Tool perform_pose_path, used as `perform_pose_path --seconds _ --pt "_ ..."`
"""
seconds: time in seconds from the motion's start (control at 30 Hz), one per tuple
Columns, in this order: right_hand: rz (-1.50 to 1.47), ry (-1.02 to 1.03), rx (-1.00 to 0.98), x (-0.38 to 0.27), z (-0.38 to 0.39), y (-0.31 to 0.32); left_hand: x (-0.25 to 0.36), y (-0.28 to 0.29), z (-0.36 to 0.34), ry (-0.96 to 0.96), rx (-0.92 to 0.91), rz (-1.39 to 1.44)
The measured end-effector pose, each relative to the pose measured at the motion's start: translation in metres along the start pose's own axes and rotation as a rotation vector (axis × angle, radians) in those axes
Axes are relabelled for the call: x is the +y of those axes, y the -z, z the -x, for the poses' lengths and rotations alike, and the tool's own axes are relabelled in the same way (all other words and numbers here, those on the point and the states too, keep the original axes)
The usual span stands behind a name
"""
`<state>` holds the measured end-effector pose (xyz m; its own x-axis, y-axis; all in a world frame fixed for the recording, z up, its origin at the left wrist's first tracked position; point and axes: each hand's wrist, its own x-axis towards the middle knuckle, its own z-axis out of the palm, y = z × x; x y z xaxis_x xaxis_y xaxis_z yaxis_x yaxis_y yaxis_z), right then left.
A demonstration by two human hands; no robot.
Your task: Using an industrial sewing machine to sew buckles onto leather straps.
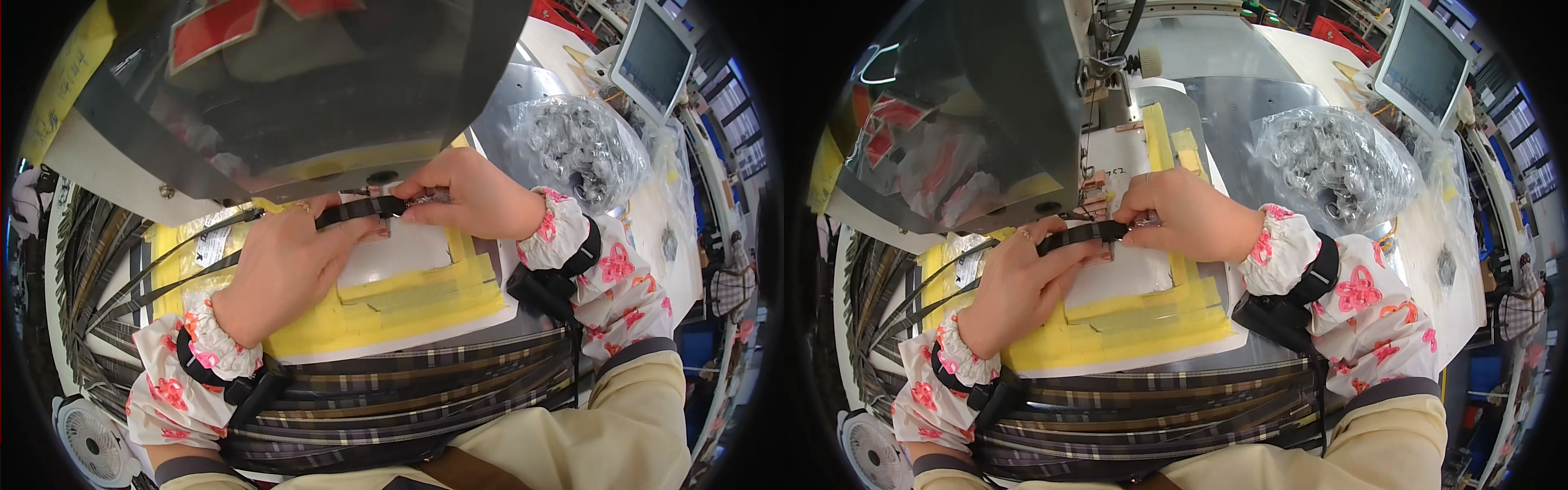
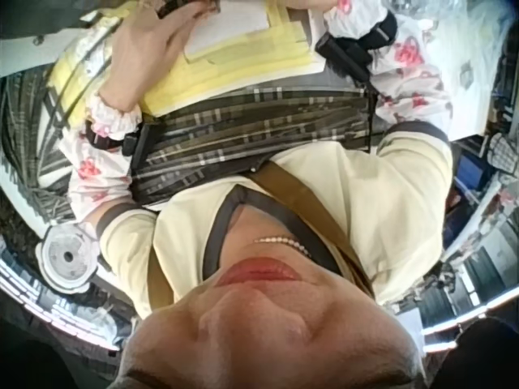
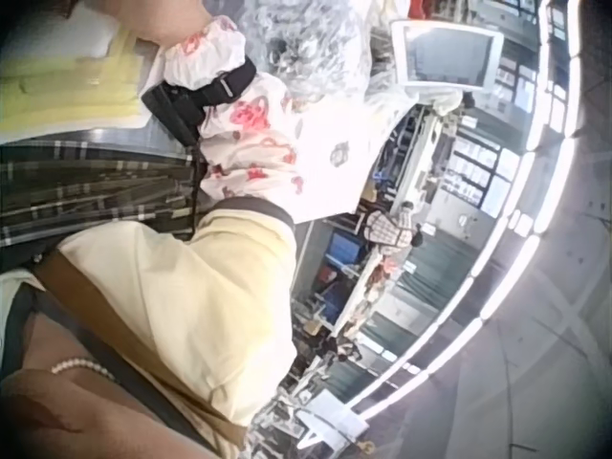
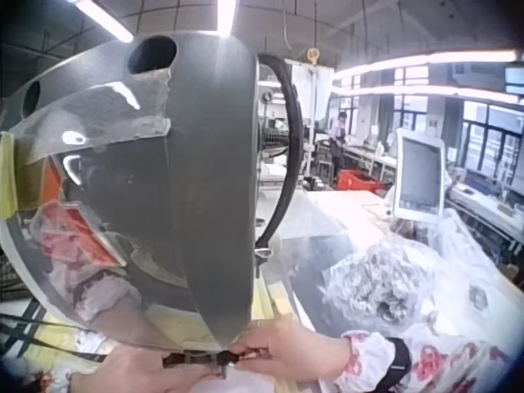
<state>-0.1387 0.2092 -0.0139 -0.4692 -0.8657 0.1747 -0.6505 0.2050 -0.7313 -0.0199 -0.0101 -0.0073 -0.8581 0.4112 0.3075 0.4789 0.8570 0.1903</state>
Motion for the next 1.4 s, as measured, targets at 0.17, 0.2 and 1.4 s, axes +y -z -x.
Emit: perform_pose_path --seconds 0.17,0.2,1.4 --pt "-0.08 -0.046 0.037 0.0 -0.002 -0.003 0.0 -0.001 -0.004 -0.042 0.111 0.195" --pt "-0.082 -0.047 0.036 0.0 -0.002 -0.003 0.004 0.001 -0.007 0.027 0.069 0.215" --pt "0.358 0.263 0.14 0.005 0.008 -0.012 -0.009 -0.001 -0.009 -0.066 -0.031 -0.025"
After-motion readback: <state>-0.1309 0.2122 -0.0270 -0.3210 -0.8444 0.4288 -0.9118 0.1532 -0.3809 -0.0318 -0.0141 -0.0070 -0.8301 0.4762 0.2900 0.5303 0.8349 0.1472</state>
